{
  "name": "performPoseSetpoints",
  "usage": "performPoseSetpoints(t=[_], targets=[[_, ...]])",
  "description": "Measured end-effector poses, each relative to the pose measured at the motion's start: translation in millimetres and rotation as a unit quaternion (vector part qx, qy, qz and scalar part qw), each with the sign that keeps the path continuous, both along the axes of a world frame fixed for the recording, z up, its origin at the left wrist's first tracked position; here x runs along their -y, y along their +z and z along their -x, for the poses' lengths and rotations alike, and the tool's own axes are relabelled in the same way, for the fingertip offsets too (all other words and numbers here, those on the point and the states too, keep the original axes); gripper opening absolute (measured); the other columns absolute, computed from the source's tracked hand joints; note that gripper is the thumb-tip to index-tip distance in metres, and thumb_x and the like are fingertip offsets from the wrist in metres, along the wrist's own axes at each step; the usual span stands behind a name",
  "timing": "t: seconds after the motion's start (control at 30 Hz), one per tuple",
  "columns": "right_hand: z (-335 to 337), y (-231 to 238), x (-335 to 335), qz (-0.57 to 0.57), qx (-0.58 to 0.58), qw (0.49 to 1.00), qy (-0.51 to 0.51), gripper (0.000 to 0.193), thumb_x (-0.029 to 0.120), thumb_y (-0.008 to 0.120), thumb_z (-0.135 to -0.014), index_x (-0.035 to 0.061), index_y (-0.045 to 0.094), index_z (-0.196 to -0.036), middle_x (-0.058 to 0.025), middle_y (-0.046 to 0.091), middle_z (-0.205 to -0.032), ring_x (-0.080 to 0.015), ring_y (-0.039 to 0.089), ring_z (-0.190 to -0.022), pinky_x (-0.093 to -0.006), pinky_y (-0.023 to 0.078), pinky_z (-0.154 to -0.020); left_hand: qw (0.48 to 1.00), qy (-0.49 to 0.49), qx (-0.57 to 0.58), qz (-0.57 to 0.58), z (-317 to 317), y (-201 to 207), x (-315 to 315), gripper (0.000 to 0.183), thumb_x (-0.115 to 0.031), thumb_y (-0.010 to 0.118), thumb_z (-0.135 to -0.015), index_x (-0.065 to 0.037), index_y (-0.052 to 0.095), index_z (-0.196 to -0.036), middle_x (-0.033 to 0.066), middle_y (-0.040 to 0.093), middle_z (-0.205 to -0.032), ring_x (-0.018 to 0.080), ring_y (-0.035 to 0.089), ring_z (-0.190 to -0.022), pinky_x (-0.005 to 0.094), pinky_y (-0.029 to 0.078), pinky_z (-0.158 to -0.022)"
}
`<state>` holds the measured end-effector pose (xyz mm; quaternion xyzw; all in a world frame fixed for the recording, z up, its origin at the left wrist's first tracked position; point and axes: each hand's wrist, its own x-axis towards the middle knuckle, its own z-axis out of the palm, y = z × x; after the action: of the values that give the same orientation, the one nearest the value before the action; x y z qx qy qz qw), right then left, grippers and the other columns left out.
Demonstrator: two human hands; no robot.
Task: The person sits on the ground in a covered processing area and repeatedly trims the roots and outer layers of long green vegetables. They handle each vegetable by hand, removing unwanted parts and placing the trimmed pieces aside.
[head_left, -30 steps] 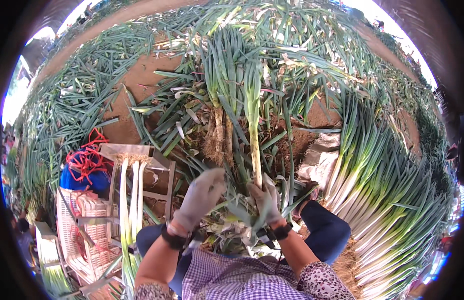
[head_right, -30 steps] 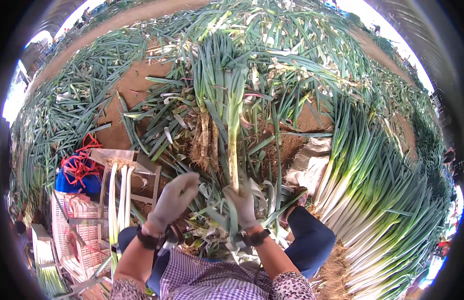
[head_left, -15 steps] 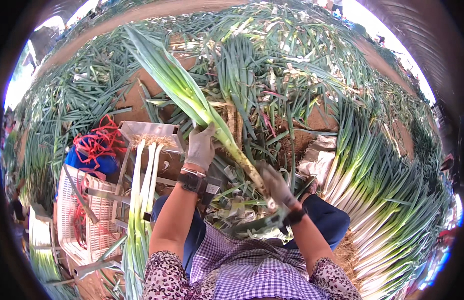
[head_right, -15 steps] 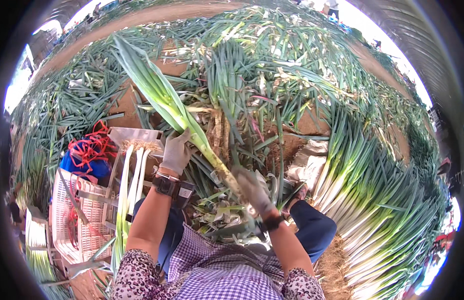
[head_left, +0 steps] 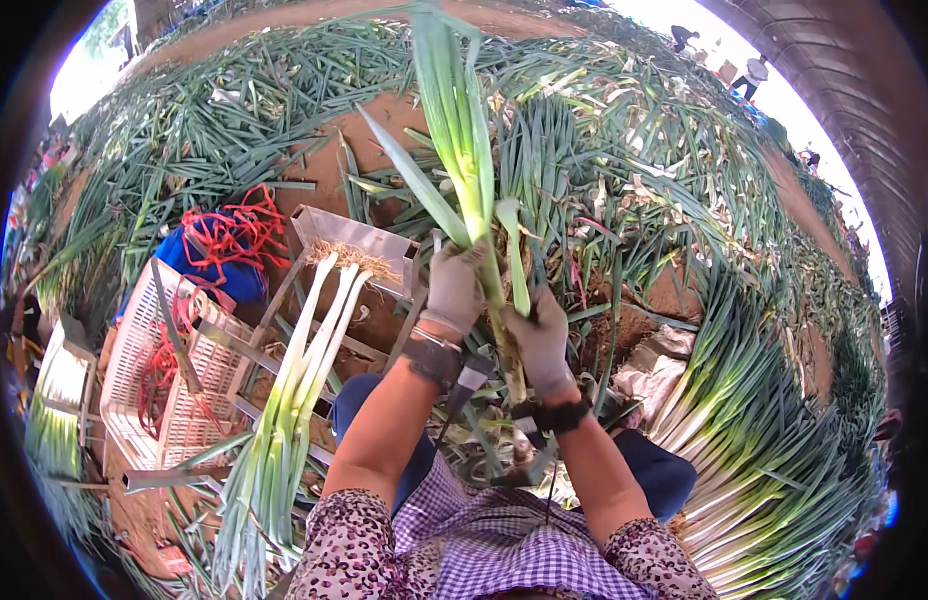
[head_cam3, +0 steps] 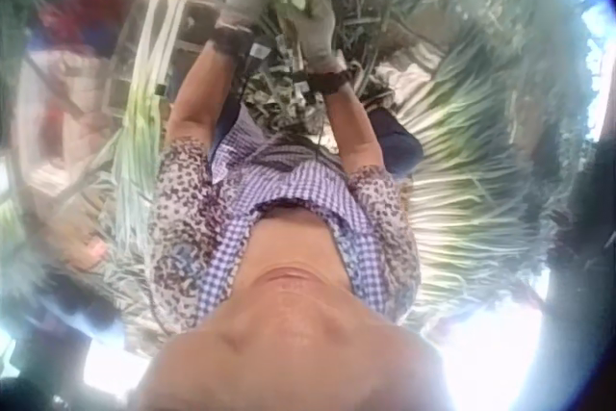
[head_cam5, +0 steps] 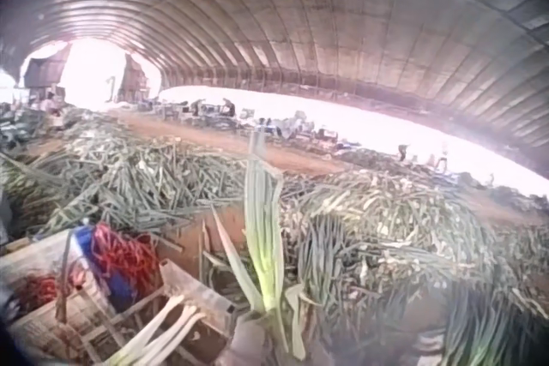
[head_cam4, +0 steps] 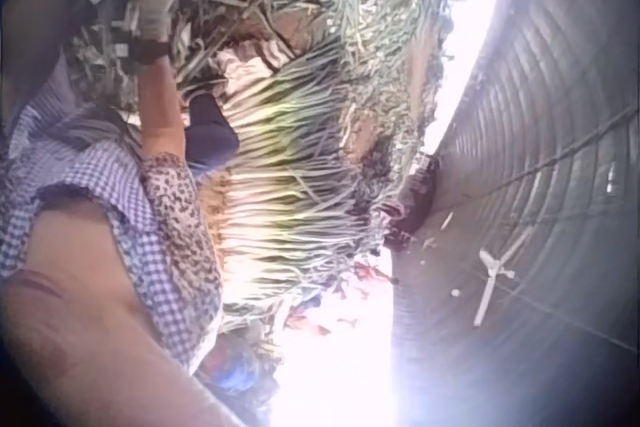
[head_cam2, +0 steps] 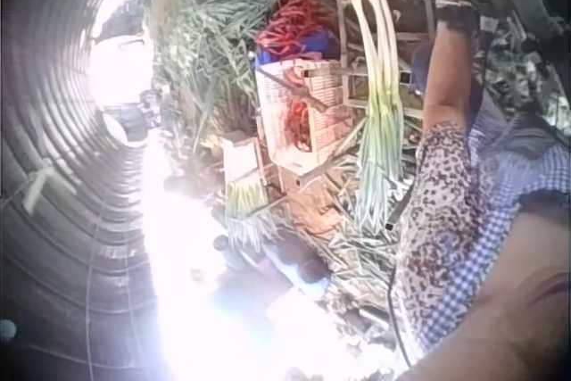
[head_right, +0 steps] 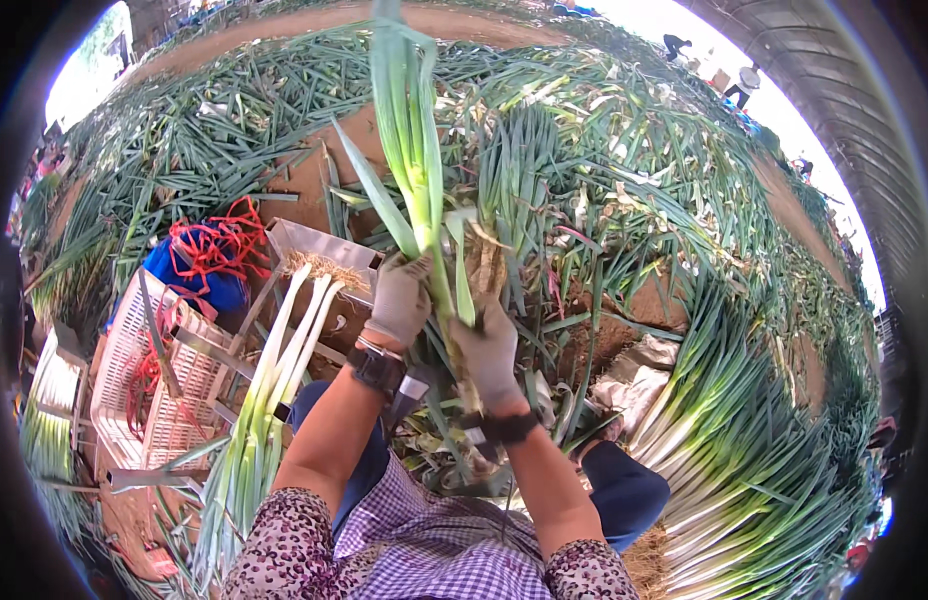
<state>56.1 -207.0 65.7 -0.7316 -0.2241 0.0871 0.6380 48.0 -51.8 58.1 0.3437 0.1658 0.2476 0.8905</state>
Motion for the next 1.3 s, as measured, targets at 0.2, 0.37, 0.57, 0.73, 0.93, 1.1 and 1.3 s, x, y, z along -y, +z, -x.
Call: performPoseSetpoints(t=[0.2,0.37,0.57,0.73,0.93,1.1,1.3], targets=[[28.9,-91.7,139.7,0.300,-0.172,0.931,0.115,0.038,0.023,0.077,-0.080,0.0000,0.064,-0.107,-0.0074,0.068,-0.090,-0.0127,0.061,-0.078,-0.0268,0.050,-0.069,0.997,-0.056,0.058,0.004,-7.8,5.4,-29.1,0.025,-0.017,0.060,-0.097,0.004,0.057,-0.110,0.0115,0.064,-0.094,0.0236,0.066,-0.083,0.0441,0.060,-0.079],[-1.2,-44.5,116.5,0.100,-0.059,0.976,0.184,0.043,0.017,0.071,-0.087,-0.0049,0.057,-0.121,-0.0078,0.067,-0.099,-0.0127,0.062,-0.084,-0.0261,0.050,-0.078,0.980,-0.166,0.108,0.027,-6.4,-0.7,-4.5,0.034,-0.024,0.058,-0.099,0.003,0.055,-0.119,0.0107,0.063,-0.103,0.0241,0.064,-0.098,0.0474,0.054,-0.093],[4.0,20.6,55.9,0.095,-0.119,0.978,0.145,0.036,0.012,0.070,-0.086,0.0006,0.057,-0.118,-0.0106,0.061,-0.087,-0.0138,0.061,-0.080,-0.0304,0.049,-0.071,0.922,-0.285,0.239,0.107,-12.5,26.9,16.8,0.045,-0.032,0.058,-0.099,0.003,0.053,-0.127,0.0130,0.065,-0.106,0.0241,0.065,-0.098,0.0465,0.053,-0.096],[4.7,-21.9,54.7,0.148,0.158,0.976,0.038,0.039,0.011,0.070,-0.085,0.0029,0.057,-0.121,-0.0137,0.058,-0.083,-0.0238,0.056,-0.072,-0.0334,0.047,-0.066,0.989,-0.135,-0.010,-0.055,-18.6,21.4,21.1,0.032,-0.022,0.061,-0.097,0.006,0.057,-0.112,0.0132,0.067,-0.093,0.0253,0.069,-0.079,0.0410,0.060,-0.073],[-23.0,-12.8,54.2,-0.009,-0.110,0.993,0.042,0.028,0.013,0.065,-0.093,-0.0030,0.062,-0.116,-0.0006,0.066,-0.094,-0.0058,0.058,-0.082,-0.0245,0.049,-0.072,0.989,-0.116,0.065,0.062,-17.6,14.5,7.3,0.022,-0.016,0.061,-0.096,0.003,0.056,-0.105,0.0124,0.063,-0.088,0.0284,0.068,-0.079,0.0439,0.059,-0.074],[-21.2,2.6,33.2,0.146,0.207,0.967,-0.015,0.029,0.011,0.072,-0.088,-0.0014,0.063,-0.112,-0.0015,0.066,-0.091,-0.0069,0.059,-0.081,-0.0245,0.050,-0.071,0.988,-0.115,0.084,0.053,-18.5,13.3,14.6,0.024,-0.018,0.059,-0.098,0.003,0.055,-0.107,0.0137,0.064,-0.091,0.0282,0.068,-0.082,0.0457,0.058,-0.077],[-37.8,7.3,45.7,-0.002,-0.043,0.999,0.014,0.015,0.013,0.072,-0.084,0.0016,0.070,-0.093,-0.0156,0.069,-0.081,-0.0222,0.066,-0.070,-0.0295,0.052,-0.068,0.989,-0.120,0.083,0.021,-12.0,23.9,21.0,0.026,-0.021,0.058,-0.099,0.003,0.055,-0.108,0.0137,0.065,-0.092,0.0271,0.068,-0.084,0.0449,0.057,-0.076]])
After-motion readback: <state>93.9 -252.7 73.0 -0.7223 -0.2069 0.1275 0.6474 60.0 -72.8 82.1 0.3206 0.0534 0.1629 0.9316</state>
